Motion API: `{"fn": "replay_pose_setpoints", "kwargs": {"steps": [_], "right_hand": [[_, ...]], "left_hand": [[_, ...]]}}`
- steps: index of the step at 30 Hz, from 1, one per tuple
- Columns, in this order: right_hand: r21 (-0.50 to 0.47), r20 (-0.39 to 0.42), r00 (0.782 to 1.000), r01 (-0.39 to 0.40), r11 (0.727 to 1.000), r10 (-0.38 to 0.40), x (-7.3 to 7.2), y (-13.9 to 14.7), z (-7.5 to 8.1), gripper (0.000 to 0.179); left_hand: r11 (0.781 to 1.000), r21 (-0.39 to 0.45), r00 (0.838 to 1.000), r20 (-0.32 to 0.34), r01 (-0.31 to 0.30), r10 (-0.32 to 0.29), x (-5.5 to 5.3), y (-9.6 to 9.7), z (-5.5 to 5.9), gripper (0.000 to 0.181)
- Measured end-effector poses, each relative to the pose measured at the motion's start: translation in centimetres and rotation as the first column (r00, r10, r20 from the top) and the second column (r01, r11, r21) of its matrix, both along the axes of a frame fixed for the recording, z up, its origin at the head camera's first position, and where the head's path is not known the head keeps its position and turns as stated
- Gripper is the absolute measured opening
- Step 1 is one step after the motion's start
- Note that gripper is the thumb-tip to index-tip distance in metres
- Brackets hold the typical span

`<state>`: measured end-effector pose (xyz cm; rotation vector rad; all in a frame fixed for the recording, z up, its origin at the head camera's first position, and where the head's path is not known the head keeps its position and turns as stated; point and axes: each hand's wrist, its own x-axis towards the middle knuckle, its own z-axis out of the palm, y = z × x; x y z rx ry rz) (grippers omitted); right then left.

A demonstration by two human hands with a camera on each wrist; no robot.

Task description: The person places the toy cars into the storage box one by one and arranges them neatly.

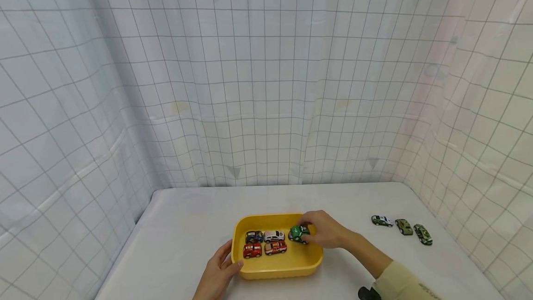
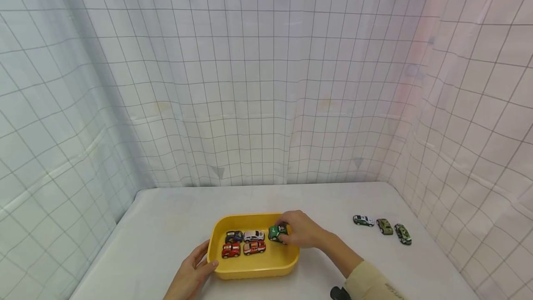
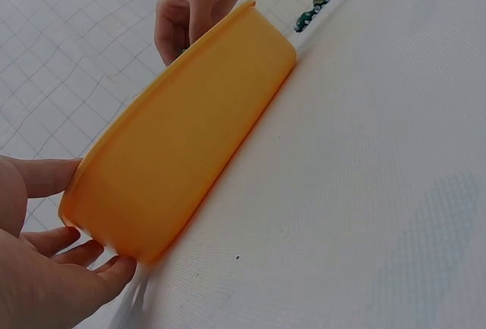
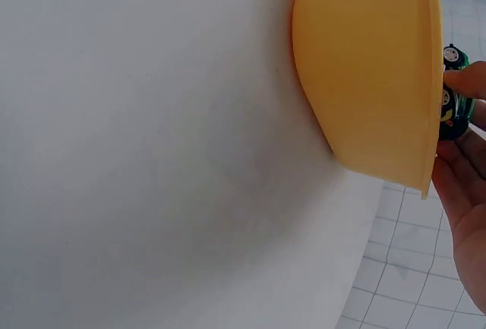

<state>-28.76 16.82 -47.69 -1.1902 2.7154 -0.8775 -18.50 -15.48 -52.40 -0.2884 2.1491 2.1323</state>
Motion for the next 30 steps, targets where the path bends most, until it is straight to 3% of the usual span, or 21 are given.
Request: {"fn": "replay_pose_setpoints", "kwargs": {"steps": [12, 20, 30], "right_hand": [[0.199, -0.087, 0.996, 0.008, 0.980, 0.009, 0.0, -1.5, -1.2, 0.025], [0.235, -0.086, 0.996, -0.007, 0.972, 0.028, 0.3, -2.0, -2.0, 0.019], [0.271, -0.071, 0.996, -0.026, 0.962, 0.047, 0.1, -2.3, -1.9, 0.019]], "left_hand": [[1.000, 0.006, 1.000, 0.008, -0.003, 0.003, -0.1, 0.0, 0.2, 0.083], [1.000, -0.012, 1.000, 0.010, 0.006, -0.006, 0.0, 0.0, 0.2, 0.083], [1.000, -0.021, 1.000, 0.013, 0.003, -0.002, 0.0, 0.0, 0.2, 0.084]]}}
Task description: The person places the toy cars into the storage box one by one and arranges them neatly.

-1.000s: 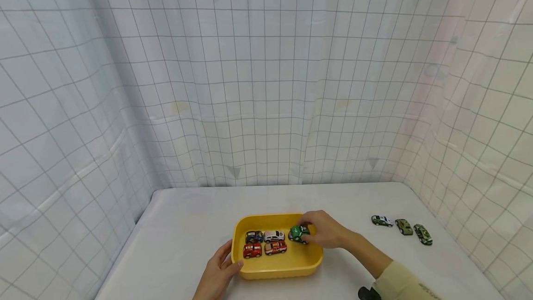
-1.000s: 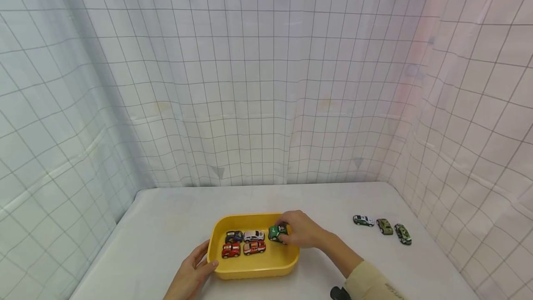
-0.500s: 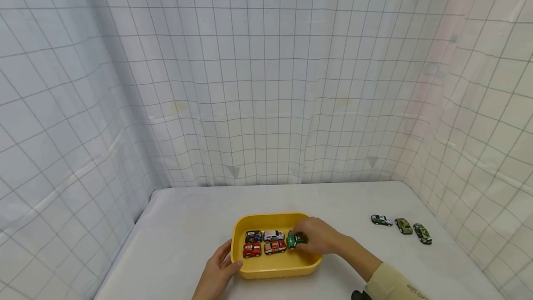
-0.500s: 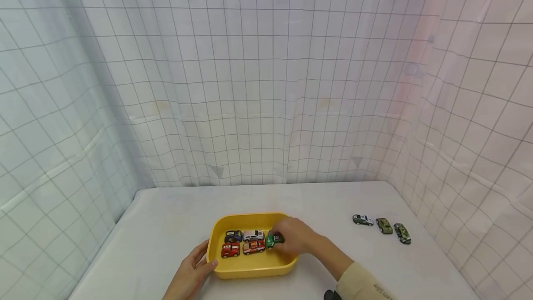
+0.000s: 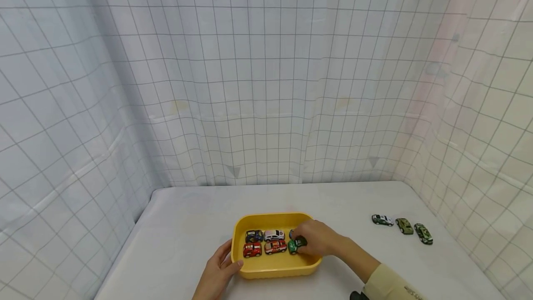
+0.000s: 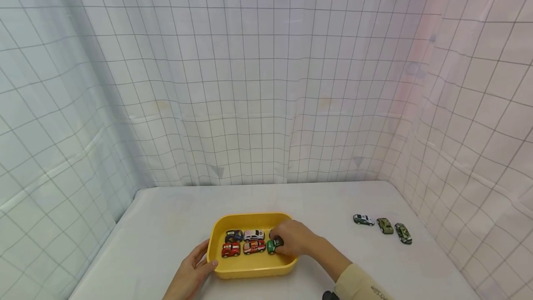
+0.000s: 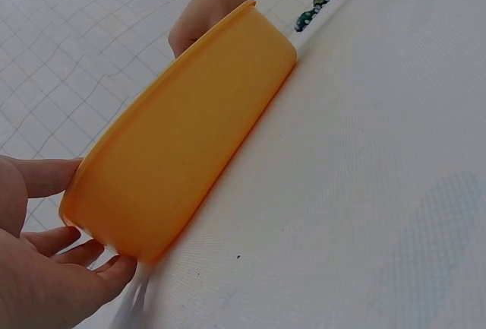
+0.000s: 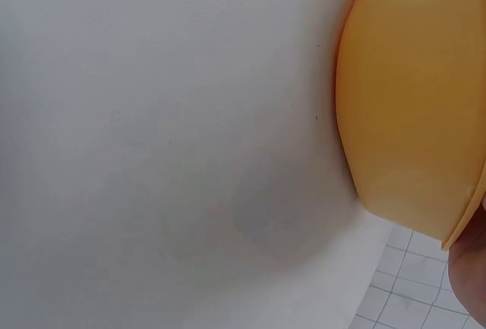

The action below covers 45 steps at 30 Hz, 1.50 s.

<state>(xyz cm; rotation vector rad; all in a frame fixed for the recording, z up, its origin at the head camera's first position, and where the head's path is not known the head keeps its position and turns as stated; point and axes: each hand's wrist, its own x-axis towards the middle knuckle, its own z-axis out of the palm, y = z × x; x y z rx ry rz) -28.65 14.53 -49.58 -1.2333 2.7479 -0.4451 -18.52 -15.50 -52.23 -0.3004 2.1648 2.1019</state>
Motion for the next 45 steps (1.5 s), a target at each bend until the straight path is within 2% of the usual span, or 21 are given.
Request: {"fn": "replay_pose_setpoints", "kwargs": {"steps": [6, 14, 21, 29, 39, 45], "right_hand": [[0.029, -0.009, 1.000, 0.027, 0.999, -0.027, 0.4, -0.2, 0.3, 0.023], [0.028, -0.010, 1.000, 0.020, 0.999, -0.019, 0.5, -0.2, 0.4, 0.027], [-0.049, 0.041, 0.999, 0.002, 0.999, 0.000, 0.2, 0.2, 1.3, 0.029], [-0.082, 0.024, 1.000, -0.008, 0.997, 0.010, -0.2, 1.1, 1.8, 0.032], [-0.201, 0.090, 0.996, 0.047, 0.978, -0.029, -0.6, 2.5, 2.9, 0.032], [-0.233, 0.109, 0.992, 0.095, 0.968, -0.071, -0.7, 3.6, 3.5, 0.033]], "left_hand": [[1.000, 0.006, 1.000, -0.003, 0.001, -0.001, 0.0, 0.0, -0.1, 0.084], [1.000, 0.010, 1.000, -0.014, 0.013, -0.013, 0.1, -0.1, -0.1, 0.083], [1.000, 0.004, 1.000, -0.017, 0.022, -0.022, 0.2, -0.1, -0.1, 0.083], [1.000, 0.006, 1.000, -0.023, 0.022, -0.021, 0.2, -0.2, -0.3, 0.083], [1.000, 0.022, 1.000, -0.020, 0.018, -0.018, 0.0, -0.1, -0.4, 0.083], [1.000, 0.025, 1.000, -0.024, 0.020, -0.019, 0.0, -0.1, -0.2, 0.083]]}}
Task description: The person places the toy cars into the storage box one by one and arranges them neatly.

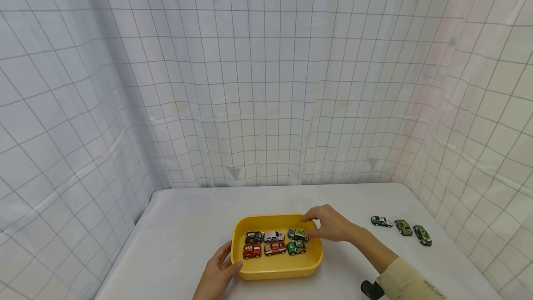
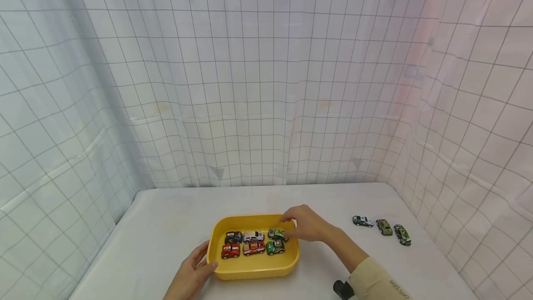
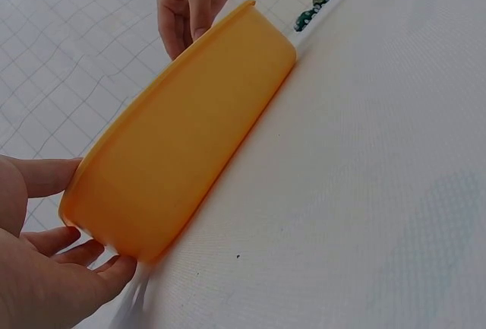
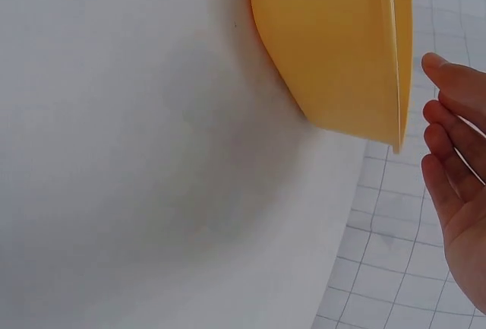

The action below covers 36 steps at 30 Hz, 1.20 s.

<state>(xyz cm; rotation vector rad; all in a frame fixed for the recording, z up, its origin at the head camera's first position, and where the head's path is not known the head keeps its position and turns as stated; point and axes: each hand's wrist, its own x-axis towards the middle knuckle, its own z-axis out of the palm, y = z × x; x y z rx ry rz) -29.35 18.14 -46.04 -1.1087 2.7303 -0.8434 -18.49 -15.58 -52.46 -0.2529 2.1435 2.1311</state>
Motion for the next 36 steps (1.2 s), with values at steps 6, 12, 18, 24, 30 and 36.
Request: {"fn": "replay_pose_setpoints", "kwargs": {"steps": [6, 12, 18, 24, 30, 36], "right_hand": [[-0.028, -0.008, 1.000, 0.030, 0.999, -0.030, -0.2, 1.3, 0.1, 0.034], [-0.030, -0.035, 0.998, 0.041, 0.999, -0.042, -0.8, 3.1, 0.0, 0.032], [-0.027, -0.101, 0.992, 0.068, 0.997, -0.070, -1.2, 5.4, 0.3, 0.028], [-0.046, -0.108, 0.985, 0.128, 0.991, -0.132, -1.4, 7.9, 0.5, 0.027], [-0.066, -0.089, 0.978, 0.184, 0.981, -0.190, -1.7, 10.6, 0.0, 0.028], [-0.098, -0.084, 0.969, 0.222, 0.970, -0.230, -2.1, 13.1, -0.7, 0.029]], "left_hand": [[1.000, 0.006, 1.000, 0.006, 0.001, -0.001, 0.0, 0.0, 0.0, 0.083], [1.000, 0.020, 1.000, 0.005, 0.001, -0.001, 0.1, 0.0, 0.0, 0.085], [1.000, 0.019, 1.000, 0.014, -0.011, 0.011, 0.1, 0.1, 0.2, 0.084], [1.000, 0.015, 1.000, 0.013, -0.015, 0.015, 0.1, 0.1, 0.2, 0.084], [1.000, -0.002, 1.000, -0.001, -0.003, 0.003, 0.0, 0.0, 0.0, 0.084], [1.000, -0.011, 1.000, -0.011, 0.010, -0.010, -0.1, -0.1, -0.2, 0.084]]}}
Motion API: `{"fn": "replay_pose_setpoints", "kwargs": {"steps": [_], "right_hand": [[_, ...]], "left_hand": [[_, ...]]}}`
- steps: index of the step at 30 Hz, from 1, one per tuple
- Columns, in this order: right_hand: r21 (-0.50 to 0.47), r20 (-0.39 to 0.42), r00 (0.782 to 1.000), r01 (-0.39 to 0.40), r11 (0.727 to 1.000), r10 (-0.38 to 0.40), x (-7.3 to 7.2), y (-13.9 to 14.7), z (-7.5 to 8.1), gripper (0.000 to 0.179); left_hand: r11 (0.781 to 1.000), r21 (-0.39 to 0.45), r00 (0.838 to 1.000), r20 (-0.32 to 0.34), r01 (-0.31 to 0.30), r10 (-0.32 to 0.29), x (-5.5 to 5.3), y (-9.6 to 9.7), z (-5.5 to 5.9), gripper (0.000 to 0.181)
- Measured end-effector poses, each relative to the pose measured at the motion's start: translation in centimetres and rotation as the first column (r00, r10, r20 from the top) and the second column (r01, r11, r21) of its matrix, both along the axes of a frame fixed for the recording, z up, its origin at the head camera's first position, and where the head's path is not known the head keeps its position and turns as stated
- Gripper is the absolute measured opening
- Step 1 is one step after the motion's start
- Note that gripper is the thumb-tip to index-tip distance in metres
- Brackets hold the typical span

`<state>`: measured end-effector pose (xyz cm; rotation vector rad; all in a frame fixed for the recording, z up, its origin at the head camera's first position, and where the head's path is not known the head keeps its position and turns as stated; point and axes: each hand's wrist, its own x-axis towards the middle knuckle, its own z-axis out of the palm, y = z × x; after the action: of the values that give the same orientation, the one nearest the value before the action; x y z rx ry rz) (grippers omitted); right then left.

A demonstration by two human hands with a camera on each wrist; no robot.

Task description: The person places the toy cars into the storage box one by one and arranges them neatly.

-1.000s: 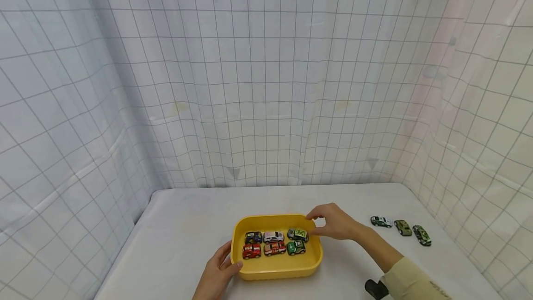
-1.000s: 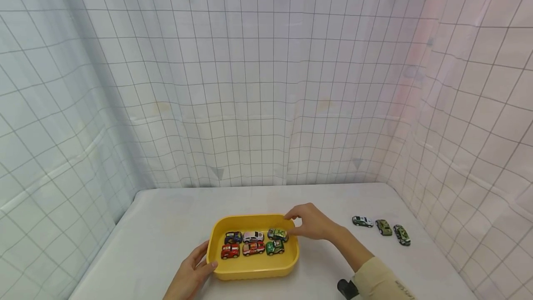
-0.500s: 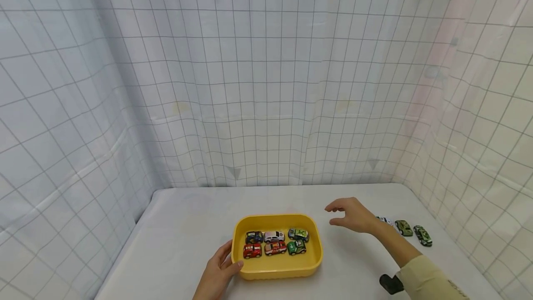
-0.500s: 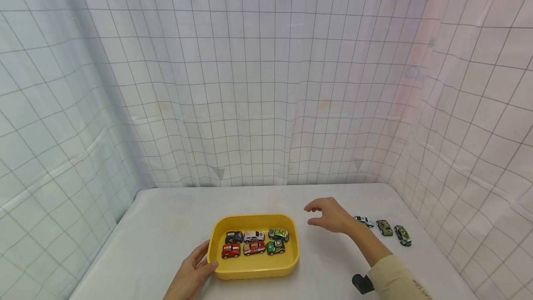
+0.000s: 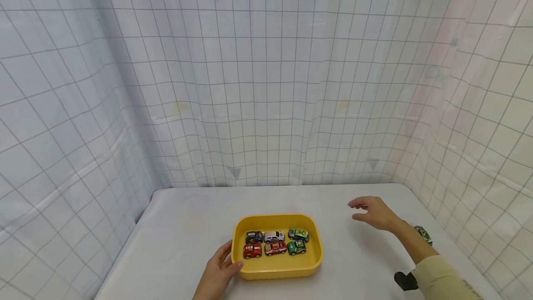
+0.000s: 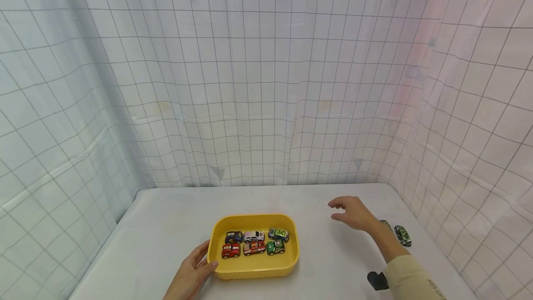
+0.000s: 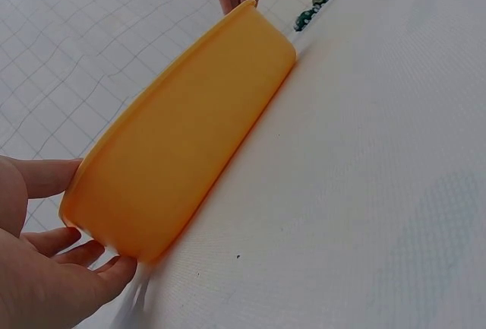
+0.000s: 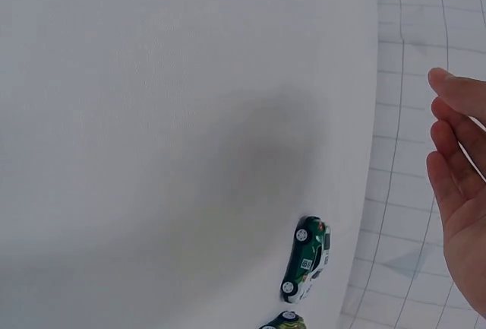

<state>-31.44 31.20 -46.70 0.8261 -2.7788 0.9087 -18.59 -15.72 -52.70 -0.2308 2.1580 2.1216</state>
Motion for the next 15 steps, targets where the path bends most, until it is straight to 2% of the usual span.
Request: {"fn": "replay_pose_setpoints", "kwargs": {"steps": [8, 15], "right_hand": [[0.005, 0.015, 0.997, 0.074, 0.997, -0.074, -0.3, 2.4, -0.9, 0.028], [0.013, 0.021, 0.991, 0.129, 0.992, -0.129, 0.1, 4.3, -1.5, 0.031]], "left_hand": [[1.000, 0.014, 1.000, 0.007, 0.002, -0.002, 0.0, 0.0, 0.1, 0.084], [1.000, 0.015, 1.000, 0.013, -0.007, 0.007, -0.1, 0.1, 0.1, 0.084]]}}
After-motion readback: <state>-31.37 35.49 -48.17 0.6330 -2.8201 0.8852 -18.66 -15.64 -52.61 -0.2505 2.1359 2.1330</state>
